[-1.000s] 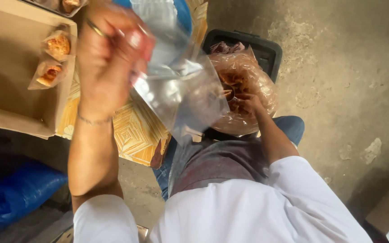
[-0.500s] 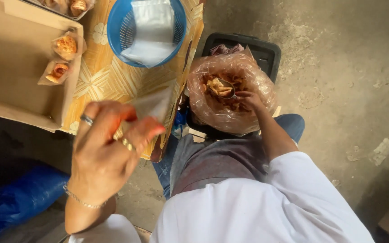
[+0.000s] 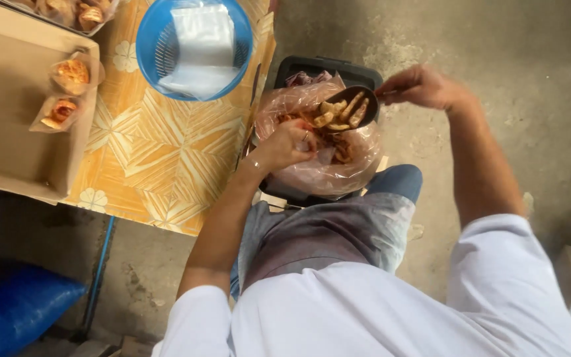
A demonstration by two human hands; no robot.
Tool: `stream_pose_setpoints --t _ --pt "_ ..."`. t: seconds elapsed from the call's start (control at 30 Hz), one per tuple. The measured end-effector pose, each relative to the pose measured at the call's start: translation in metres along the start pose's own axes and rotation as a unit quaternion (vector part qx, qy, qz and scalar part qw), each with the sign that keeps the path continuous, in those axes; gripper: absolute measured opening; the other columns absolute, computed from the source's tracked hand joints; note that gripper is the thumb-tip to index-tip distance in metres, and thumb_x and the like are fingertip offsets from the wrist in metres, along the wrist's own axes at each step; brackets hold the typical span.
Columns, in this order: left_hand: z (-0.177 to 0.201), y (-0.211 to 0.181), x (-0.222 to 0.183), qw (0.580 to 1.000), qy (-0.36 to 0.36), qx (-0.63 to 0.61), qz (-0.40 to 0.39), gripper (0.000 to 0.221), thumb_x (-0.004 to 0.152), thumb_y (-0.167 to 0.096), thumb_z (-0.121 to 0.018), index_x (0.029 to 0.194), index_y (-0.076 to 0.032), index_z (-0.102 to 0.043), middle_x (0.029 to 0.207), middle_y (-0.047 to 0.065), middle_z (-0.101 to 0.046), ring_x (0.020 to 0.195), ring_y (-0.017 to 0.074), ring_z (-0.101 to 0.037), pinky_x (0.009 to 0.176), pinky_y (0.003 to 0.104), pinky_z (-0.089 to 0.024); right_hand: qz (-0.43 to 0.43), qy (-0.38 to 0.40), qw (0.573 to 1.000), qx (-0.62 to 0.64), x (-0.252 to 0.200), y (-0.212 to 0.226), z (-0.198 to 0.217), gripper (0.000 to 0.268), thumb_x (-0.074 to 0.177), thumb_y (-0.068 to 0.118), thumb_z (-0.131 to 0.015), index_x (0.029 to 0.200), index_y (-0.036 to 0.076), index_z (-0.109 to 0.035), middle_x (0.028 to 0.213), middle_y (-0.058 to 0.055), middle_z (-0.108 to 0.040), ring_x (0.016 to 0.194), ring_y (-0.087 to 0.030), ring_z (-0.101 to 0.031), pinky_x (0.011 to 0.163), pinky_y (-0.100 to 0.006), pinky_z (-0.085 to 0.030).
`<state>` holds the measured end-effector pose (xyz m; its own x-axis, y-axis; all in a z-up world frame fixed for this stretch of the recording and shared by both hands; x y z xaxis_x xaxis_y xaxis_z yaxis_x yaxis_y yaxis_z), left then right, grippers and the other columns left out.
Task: Filling small plastic bags with snacks using a scoop and placing them into a cardboard box.
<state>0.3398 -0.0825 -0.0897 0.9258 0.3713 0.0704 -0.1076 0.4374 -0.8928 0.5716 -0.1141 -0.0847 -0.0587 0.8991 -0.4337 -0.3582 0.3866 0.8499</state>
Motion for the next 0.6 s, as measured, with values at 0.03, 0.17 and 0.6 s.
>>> stream_pose_setpoints --t 0.03,0.17,0.6 --pt "-0.011 0.02 0.011 0.996 0.042 -0.013 0.075 0.013 0.074 -0.016 -0.086 0.078 -0.016 -0.073 0.114 0.011 -0.06 0.111 0.0272 -0.06 0.095 0.039 -0.055 -0.031 0.018 0.995 -0.091 0.001 0.014 0.006 0.025 0.092 0.004 -0.065 0.116 0.007 -0.07 0.109 -0.013 -0.074 0.095 -0.023 -0.072 0.086 -0.034 -0.06" --pt "-0.011 0.016 0.034 0.993 0.054 -0.059 0.092 0.019 0.068 -0.008 -0.087 0.079 -0.019 -0.076 0.117 0.007 -0.06 0.113 0.023 -0.059 0.1 0.036 -0.052 -0.127 0.037 0.976 -0.172 -0.005 0.075 -0.004 0.026 0.091 0.0 -0.064 0.115 0.008 -0.072 0.118 -0.012 -0.073 0.111 -0.025 -0.068 0.101 -0.039 -0.054" --pt "-0.016 0.037 0.025 0.972 -0.023 -0.217 0.086 0.017 0.073 -0.001 -0.083 0.075 -0.012 -0.072 0.124 0.006 -0.055 0.1 0.0199 -0.066 0.094 0.036 -0.061 0.03 0.052 0.749 -0.66 0.025 0.142 -0.076 0.006 0.089 0.03 -0.075 0.095 0.027 -0.076 0.077 0.008 -0.074 0.068 -0.014 -0.062 0.094 -0.036 -0.038"
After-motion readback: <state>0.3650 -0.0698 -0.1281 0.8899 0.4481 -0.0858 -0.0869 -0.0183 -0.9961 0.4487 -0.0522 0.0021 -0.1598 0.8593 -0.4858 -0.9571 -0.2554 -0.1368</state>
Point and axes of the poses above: each hand's wrist, its own x-axis towards the middle knuckle, its own z-axis out of the back of the hand, y = z × x, the point moved 10 cm from there along x, towards the middle knuckle
